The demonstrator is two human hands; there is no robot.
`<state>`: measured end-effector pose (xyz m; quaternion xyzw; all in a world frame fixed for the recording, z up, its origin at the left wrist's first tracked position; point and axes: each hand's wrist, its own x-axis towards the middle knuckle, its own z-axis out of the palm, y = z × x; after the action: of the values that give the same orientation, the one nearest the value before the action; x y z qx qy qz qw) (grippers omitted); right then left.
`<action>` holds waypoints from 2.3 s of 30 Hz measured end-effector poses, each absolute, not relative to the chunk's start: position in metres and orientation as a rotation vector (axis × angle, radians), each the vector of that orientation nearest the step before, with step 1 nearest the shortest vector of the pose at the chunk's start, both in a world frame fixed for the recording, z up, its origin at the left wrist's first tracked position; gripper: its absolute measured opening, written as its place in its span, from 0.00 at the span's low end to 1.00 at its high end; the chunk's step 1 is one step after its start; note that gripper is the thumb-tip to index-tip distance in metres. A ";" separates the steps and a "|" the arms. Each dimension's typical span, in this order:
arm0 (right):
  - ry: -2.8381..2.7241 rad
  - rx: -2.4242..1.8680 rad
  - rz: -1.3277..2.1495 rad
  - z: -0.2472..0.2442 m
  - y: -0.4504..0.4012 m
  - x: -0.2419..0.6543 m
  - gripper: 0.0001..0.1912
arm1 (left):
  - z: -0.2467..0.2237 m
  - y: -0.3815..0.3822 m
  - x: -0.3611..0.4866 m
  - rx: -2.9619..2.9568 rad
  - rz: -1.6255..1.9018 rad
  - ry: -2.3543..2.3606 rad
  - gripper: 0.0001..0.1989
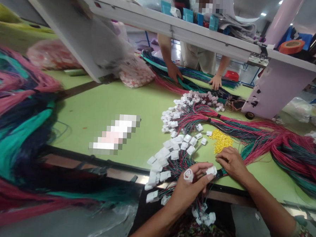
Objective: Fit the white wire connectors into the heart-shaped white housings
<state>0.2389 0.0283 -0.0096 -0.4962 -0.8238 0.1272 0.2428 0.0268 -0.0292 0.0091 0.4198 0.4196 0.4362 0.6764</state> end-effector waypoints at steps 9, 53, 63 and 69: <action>-1.913 -1.049 0.474 0.026 -0.006 0.224 0.03 | 0.009 -0.029 0.024 1.082 1.095 0.882 0.14; -1.117 -1.039 1.128 0.021 -0.053 0.178 0.06 | -0.002 -0.047 0.030 1.290 1.337 0.952 0.09; -1.118 -1.034 1.015 0.019 -0.054 0.170 0.07 | -0.010 -0.050 0.032 1.293 1.378 0.931 0.08; -1.142 -1.039 1.090 0.020 -0.052 0.175 0.07 | -0.011 -0.050 0.031 1.335 1.364 0.955 0.09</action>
<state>0.1751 -0.0525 0.0203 -0.4455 -0.4896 0.4674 0.5860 0.0313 -0.0497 -0.0111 0.5480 0.3918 0.5598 0.4825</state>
